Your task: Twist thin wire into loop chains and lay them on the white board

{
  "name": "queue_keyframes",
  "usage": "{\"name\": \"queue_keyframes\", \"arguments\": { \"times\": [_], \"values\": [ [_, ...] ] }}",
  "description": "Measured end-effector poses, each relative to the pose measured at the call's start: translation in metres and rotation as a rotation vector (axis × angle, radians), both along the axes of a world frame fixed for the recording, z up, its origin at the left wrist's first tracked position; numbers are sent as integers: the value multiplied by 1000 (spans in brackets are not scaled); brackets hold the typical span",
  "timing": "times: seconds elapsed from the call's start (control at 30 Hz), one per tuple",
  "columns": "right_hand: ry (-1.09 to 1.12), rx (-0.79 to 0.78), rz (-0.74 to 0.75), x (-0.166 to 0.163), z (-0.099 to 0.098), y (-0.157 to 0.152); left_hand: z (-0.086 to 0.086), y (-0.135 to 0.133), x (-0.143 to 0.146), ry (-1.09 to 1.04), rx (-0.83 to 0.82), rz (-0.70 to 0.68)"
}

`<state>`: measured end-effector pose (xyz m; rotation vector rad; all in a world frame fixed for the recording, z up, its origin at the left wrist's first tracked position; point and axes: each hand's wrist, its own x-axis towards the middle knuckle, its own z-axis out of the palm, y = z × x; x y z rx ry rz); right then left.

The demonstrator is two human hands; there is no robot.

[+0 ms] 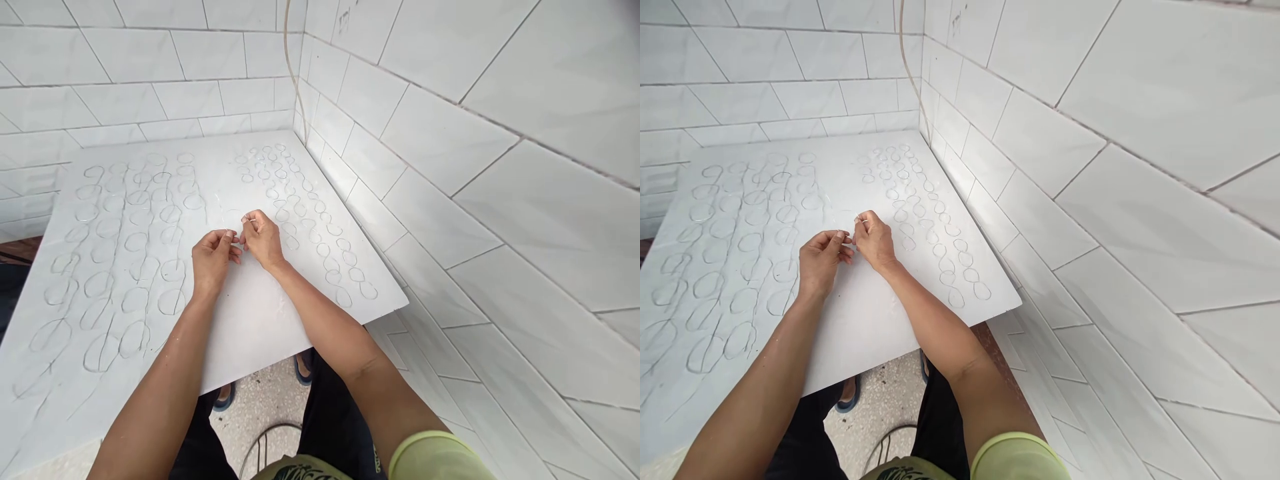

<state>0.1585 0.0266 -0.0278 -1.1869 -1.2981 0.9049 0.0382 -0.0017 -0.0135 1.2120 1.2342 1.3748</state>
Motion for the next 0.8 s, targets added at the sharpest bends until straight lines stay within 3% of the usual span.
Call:
{"name": "queue_keyframes", "arguments": {
  "times": [0.3, 0.8],
  "values": [
    [-89, 91, 0, -4, -5, -3, -4, -1, -2, -45, -7, 89],
    [-45, 30, 55, -10, -8, -6, -5, 5, -13, 46, 32, 156]
  ]
}}
